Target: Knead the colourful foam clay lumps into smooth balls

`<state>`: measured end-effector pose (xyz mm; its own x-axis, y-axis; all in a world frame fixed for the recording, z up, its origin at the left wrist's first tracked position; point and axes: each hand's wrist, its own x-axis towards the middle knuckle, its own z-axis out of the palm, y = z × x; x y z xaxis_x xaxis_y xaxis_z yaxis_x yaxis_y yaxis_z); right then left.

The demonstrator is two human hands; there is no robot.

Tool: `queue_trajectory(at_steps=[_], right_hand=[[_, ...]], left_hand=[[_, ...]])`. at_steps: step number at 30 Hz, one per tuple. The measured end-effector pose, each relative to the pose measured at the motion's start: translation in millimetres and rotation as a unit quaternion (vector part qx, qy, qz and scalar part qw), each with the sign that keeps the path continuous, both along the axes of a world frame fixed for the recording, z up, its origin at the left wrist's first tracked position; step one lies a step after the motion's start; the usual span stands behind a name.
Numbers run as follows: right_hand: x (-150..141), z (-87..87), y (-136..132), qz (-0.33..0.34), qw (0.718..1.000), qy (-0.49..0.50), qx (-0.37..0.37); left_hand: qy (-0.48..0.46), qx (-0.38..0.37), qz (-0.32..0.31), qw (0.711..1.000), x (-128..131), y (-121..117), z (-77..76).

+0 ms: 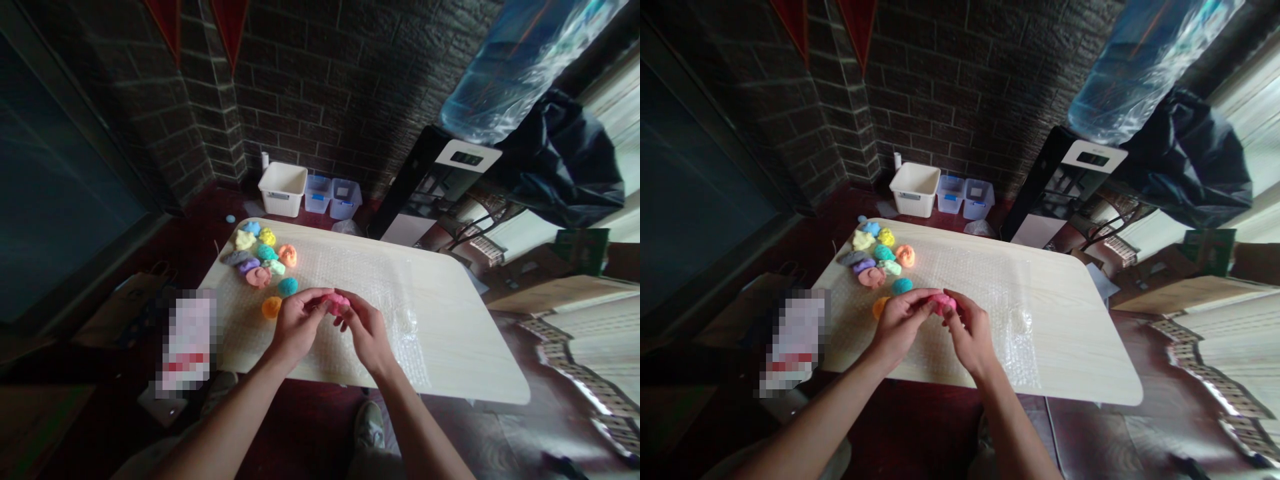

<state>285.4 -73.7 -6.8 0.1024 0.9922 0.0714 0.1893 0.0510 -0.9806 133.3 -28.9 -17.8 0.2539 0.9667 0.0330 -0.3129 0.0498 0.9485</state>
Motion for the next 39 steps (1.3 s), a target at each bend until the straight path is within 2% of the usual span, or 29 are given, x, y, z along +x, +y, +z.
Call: queue_trajectory(at_steps=[3,6,12,16,20,25,29,35,39], right_hand=[[1.4,4.8,2.4,0.015,0.995,0.09,-0.042],[1.5,7.8,5.3,0.027,0.993,0.114,-0.034],[3.0,0.9,5.5,0.012,0.996,0.086,0.015],[5.6,-2.1,3.5,0.007,0.998,0.048,0.027],[2.1,-1.2,2.0,0.013,0.999,0.035,0.029],[-8.3,-4.8,2.3,-0.056,0.996,0.043,0.059],[-11.7,-4.6,3.8,-0.04,0.995,0.083,0.028],[-5.5,0.6,5.4,0.015,0.985,0.172,-0.017],[2.1,-0.1,5.7,0.029,0.972,0.229,-0.045]], left_hand=[[-0.007,0.001,-0.014,1.0,-0.9,-1.2,3.0],[-0.027,-0.013,-0.029,0.999,-0.6,-2.8,3.6],[-0.02,-0.023,-0.015,0.999,4.0,-3.5,0.7],[-0.025,-0.024,-0.037,0.999,5.7,-1.9,-2.7],[-0.016,-0.025,-0.014,0.999,4.2,-0.3,-4.3],[-0.016,-0.019,0.03,0.999,2.3,-0.9,-0.5],[-0.026,-0.038,0.035,0.998,1.3,-1.0,-1.3],[-0.059,-0.062,-0.001,0.996,2.5,-0.3,-3.9],[-0.111,-0.114,-0.032,0.987,3.8,-0.2,0.4]])
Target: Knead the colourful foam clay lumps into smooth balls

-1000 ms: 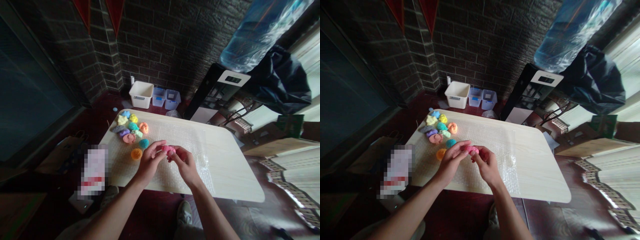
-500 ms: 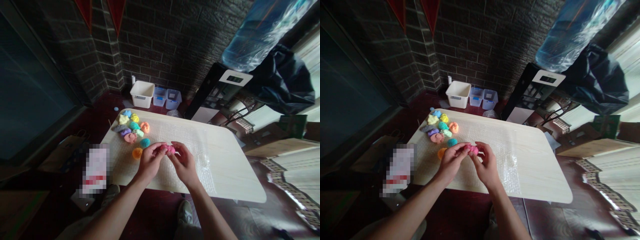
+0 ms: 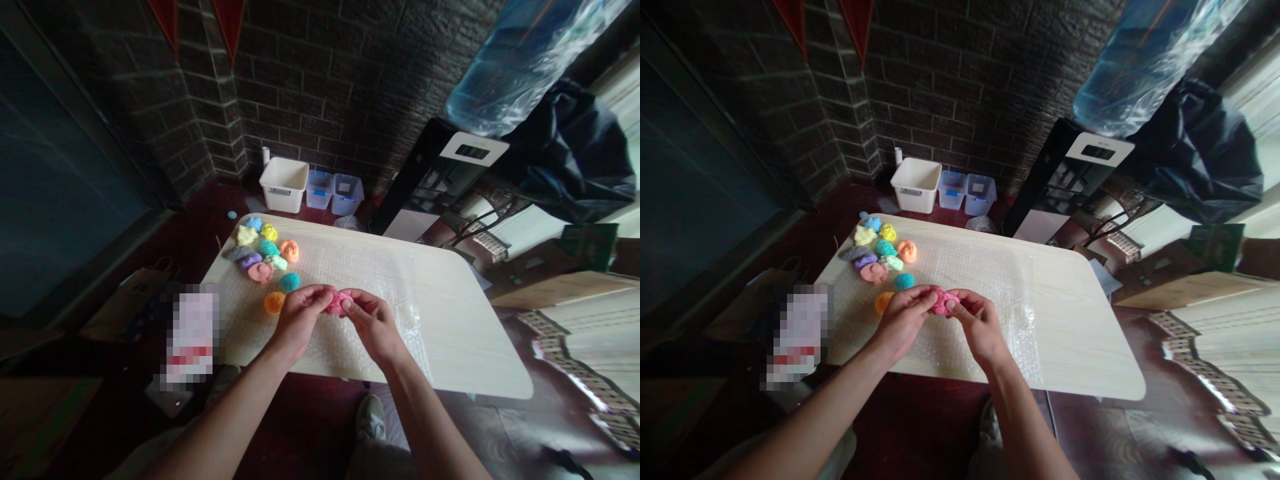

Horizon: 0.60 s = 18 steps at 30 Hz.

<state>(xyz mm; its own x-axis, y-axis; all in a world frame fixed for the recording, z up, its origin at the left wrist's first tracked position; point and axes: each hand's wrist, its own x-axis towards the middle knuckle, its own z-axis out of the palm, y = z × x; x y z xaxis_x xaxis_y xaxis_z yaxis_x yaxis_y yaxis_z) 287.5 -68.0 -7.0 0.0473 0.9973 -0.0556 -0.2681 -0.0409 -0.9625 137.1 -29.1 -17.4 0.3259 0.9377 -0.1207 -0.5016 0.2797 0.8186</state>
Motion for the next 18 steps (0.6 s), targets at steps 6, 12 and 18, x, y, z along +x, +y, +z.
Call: queue_trajectory(at_steps=[6,12,18], right_hand=[[7.4,-2.8,0.5,0.034,0.996,0.074,-0.043],[9.7,-2.5,3.7,-0.01,0.999,-0.009,-0.035],[6.3,-2.9,1.4,-0.078,0.981,-0.174,0.037]], left_hand=[[-0.074,-0.063,-0.023,0.995,-1.1,0.8,0.5],[-0.042,-0.048,0.006,0.998,1.1,-1.3,-0.1],[0.082,0.056,0.06,0.993,2.1,-3.7,-0.1]])
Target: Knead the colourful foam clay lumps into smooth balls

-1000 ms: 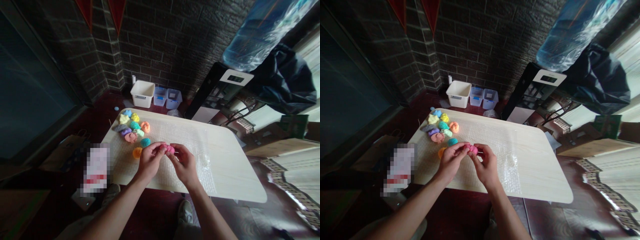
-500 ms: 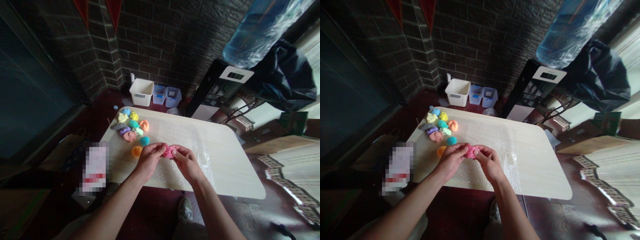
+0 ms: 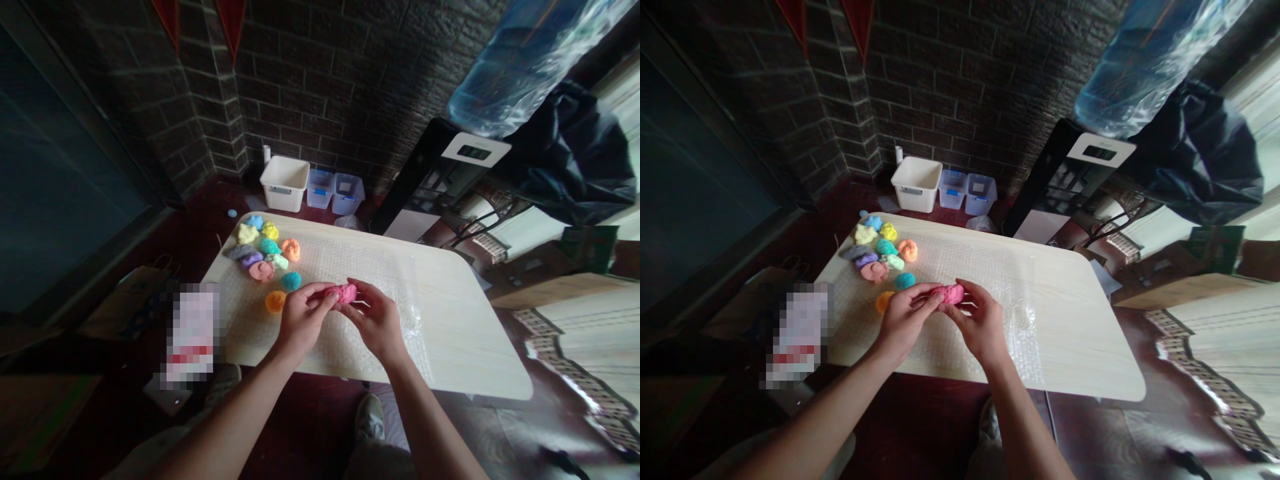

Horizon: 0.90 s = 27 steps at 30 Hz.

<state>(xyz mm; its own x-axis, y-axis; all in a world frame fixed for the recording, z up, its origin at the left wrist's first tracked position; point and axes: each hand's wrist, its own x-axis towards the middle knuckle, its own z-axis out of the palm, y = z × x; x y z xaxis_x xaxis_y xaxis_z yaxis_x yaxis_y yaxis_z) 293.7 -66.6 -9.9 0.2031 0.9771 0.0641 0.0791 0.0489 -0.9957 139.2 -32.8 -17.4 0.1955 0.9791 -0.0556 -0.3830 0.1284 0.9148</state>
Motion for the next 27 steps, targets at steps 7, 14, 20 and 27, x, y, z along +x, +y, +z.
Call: queue_trajectory(at_steps=[7,14,20,27], right_hand=[[9.9,10.3,-5.3,0.051,0.99,-0.13,0.019],[10.3,18.9,-4.5,0.162,0.984,0.062,-0.038],[12.0,12.3,-4.2,0.156,0.965,0.191,-0.09],[14.0,13.2,-0.3,0.021,0.998,0.048,-0.026]], left_hand=[[0.041,0.033,-0.042,0.998,-5.5,2.0,2.1],[-0.119,-0.054,-0.139,0.982,-9.6,3.7,4.4],[-0.187,-0.106,-0.176,0.961,-6.8,3.5,3.9],[-0.136,-0.076,-0.087,0.984,-0.8,4.0,2.3]])
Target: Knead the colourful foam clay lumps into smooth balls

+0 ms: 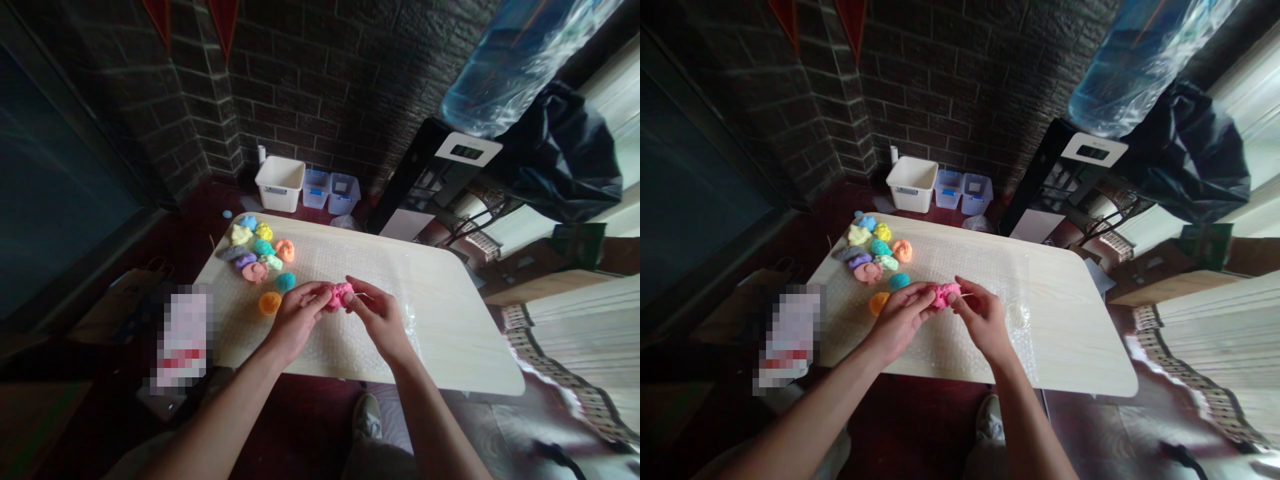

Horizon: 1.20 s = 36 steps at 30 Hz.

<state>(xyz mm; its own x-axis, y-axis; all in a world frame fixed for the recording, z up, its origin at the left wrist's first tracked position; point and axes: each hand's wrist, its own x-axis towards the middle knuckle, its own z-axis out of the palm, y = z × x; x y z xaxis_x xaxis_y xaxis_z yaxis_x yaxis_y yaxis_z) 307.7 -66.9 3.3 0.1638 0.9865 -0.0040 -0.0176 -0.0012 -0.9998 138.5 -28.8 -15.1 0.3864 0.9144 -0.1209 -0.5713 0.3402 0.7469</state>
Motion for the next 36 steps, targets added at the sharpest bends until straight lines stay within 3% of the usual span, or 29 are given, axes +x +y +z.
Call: queue_trajectory(at_steps=[8,12,16,22,25,28,30,32,34,36], right_hand=[[1.0,0.5,-2.3,-0.01,0.991,-0.124,0.042],[0.6,-5.0,-3.4,0.013,0.997,-0.077,0.005],[-5.4,-5.9,-3.3,0.016,0.998,-0.052,0.007],[-12.4,-5.7,-1.2,0.028,0.995,0.1,0.0],[-12.9,-7.2,0.2,0.028,0.991,0.13,-0.007],[-12.0,-7.4,1.4,0.003,0.997,0.075,0.011],[-11.7,-6.8,1.4,-0.024,0.999,0.025,0.026],[-12.6,-6.3,0.3,-0.042,0.998,-0.018,0.038],[-15.0,-6.3,-1.9,-0.051,0.996,-0.057,0.053],[-18.6,-7.2,-4.4,-0.053,0.992,-0.092,0.068]], left_hand=[[0.117,0.107,0.013,0.987,-4.5,-2.8,3.4],[0.109,0.111,-0.022,0.988,-6.4,0.2,0.4],[0.039,0.062,-0.041,0.996,-5.5,1.0,-2.1],[-0.06,-0.015,-0.045,0.997,-1.9,1.2,-4.2],[-0.041,-0.01,-0.033,0.999,-0.9,0.9,-4.6],[0.072,0.063,0.01,0.995,-2.6,-1.5,-3.8],[0.186,0.138,0.064,0.971,-5.4,-4.0,-3.4],[0.291,0.216,0.125,0.923,-8.9,-6.6,-3.5],[0.365,0.278,0.174,0.872,-11.4,-9.1,-3.6],[0.401,0.314,0.191,0.839,-12.2,-11.4,-2.9]])
